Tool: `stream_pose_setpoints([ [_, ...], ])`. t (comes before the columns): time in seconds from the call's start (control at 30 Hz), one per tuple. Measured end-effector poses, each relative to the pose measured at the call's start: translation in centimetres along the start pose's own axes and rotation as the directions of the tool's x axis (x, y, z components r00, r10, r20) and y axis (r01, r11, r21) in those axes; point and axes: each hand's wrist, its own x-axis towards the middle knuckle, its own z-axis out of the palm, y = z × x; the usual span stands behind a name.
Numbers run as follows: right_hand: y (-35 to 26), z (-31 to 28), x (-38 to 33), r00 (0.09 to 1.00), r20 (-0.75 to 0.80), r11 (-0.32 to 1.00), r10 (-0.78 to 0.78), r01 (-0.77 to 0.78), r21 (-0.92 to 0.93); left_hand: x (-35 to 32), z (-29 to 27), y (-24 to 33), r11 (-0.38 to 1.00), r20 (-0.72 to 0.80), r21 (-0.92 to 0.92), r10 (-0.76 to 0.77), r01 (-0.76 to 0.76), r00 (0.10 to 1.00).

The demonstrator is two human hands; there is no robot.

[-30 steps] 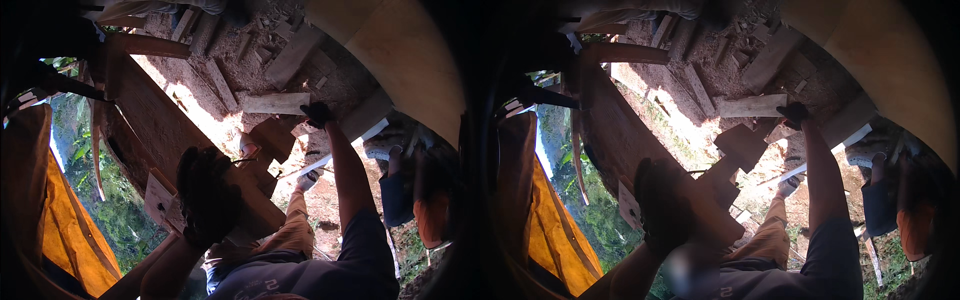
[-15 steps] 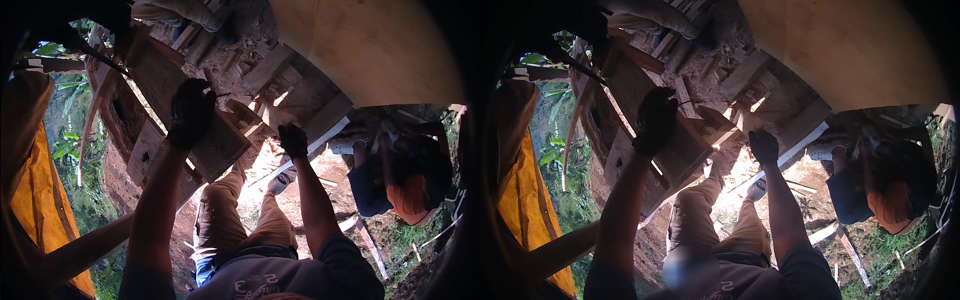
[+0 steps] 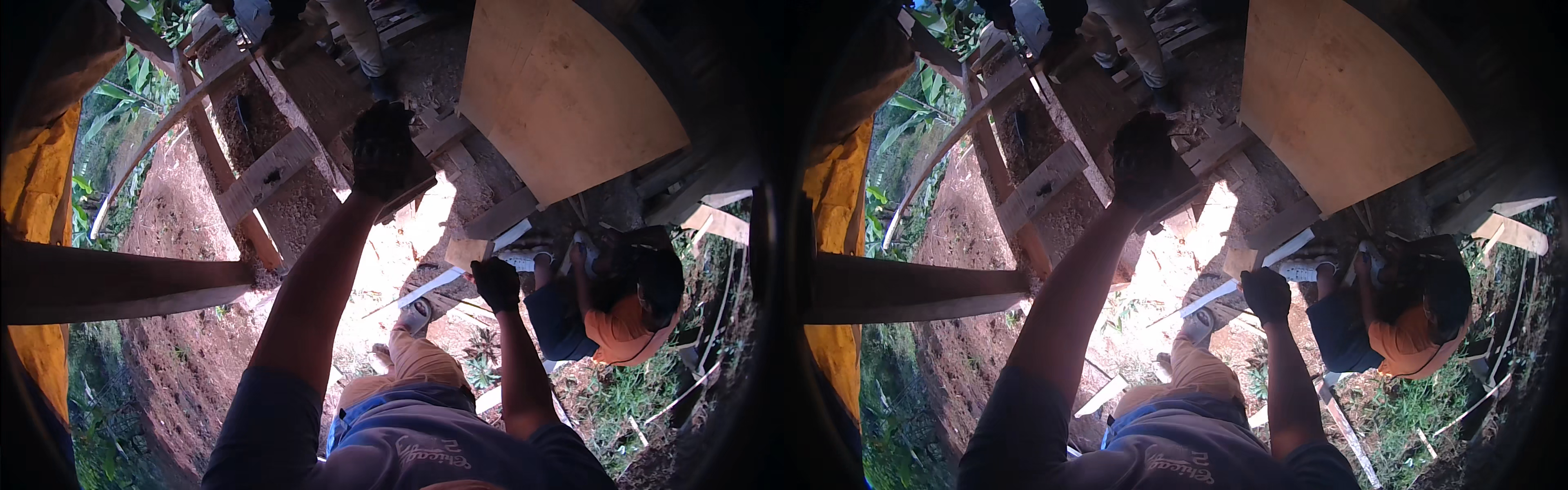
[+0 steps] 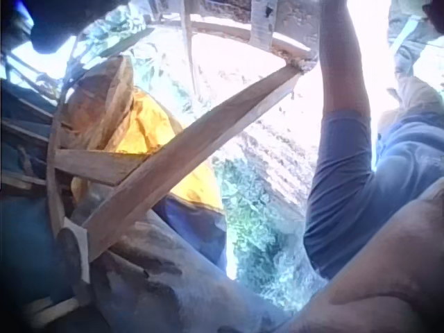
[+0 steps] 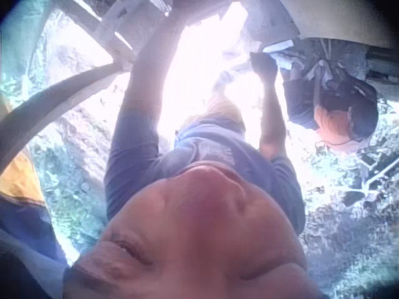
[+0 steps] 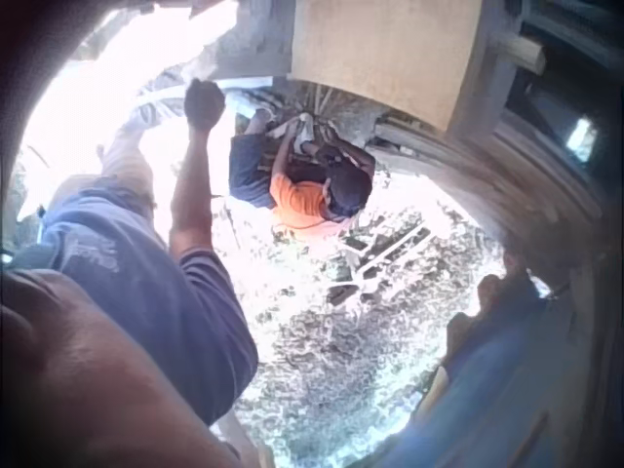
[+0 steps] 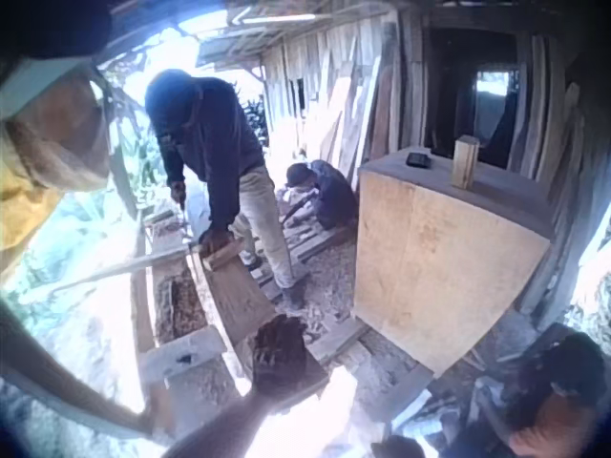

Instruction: The person uses a handsaw to cut through a wooden beam that is part of a structural frame. They then move to the ground to handle and sort various wood pieces by hand.

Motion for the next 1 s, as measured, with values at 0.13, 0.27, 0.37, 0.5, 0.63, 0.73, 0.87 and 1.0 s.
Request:
stream_pose_setpoints([
  [0.13, -4.6, -3.3, -5.1, 0.976, -0.031, 0.974, -0.214, 0.211, -0.078, -12.4, -9.8, 5.5, 0.957, -0.092, -0.284, -0.086, 0.057, 0.992],
  [0.27, -12.0, -7.5, -9.0, 0.909, -0.105, 0.912, -0.404, 0.392, -0.117, -31.7, -19.7, 6.3, 0.927, 0.382, -0.272, -0.143, 0.259, 0.913],
  [0.37, -19.6, -10.6, -11.3, 0.852, -0.068, 0.851, -0.520, 0.510, -0.127, -43.2, -26.0, 7.0, 0.853, 0.552, -0.128, -0.363, 0.506, 0.751],
  [0.5, -27.1, -9.4, -14.0, 0.921, 0.031, 0.855, -0.389, 0.349, 0.383, -49.4, -29.5, 8.7, 0.827, 0.423, -0.145, -0.444, 0.543, 0.790],
  [0.63, -34.9, -13.2, -15.6, 0.754, -0.119, 0.682, -0.646, 0.640, 0.353, -53.9, -30.0, 8.9, 0.810, 0.199, -0.112, -0.549, 0.575, 0.812],
  [0.73, -38.5, -16.6, -16.7, 0.769, 0.361, 0.786, -0.528, 0.280, 0.552, -55.8, -34.2, 9.3, 0.783, 0.097, -0.159, -0.593, 0.601, 0.799],
  [0.87, -42.2, -14.3, -16.6, 0.649, 0.235, 0.603, -0.724, 0.430, 0.672, -59.4, -36.5, 9.5, 0.732, 0.102, 0.018, -0.679, 0.681, 0.727],
  [1.0, -45.0, -11.4, -17.5, 0.545, 0.164, 0.526, -0.822, 0.617, 0.586, -64.7, -38.8, 10.2, 0.641, 0.150, 0.123, -0.766, 0.757, 0.625],
])
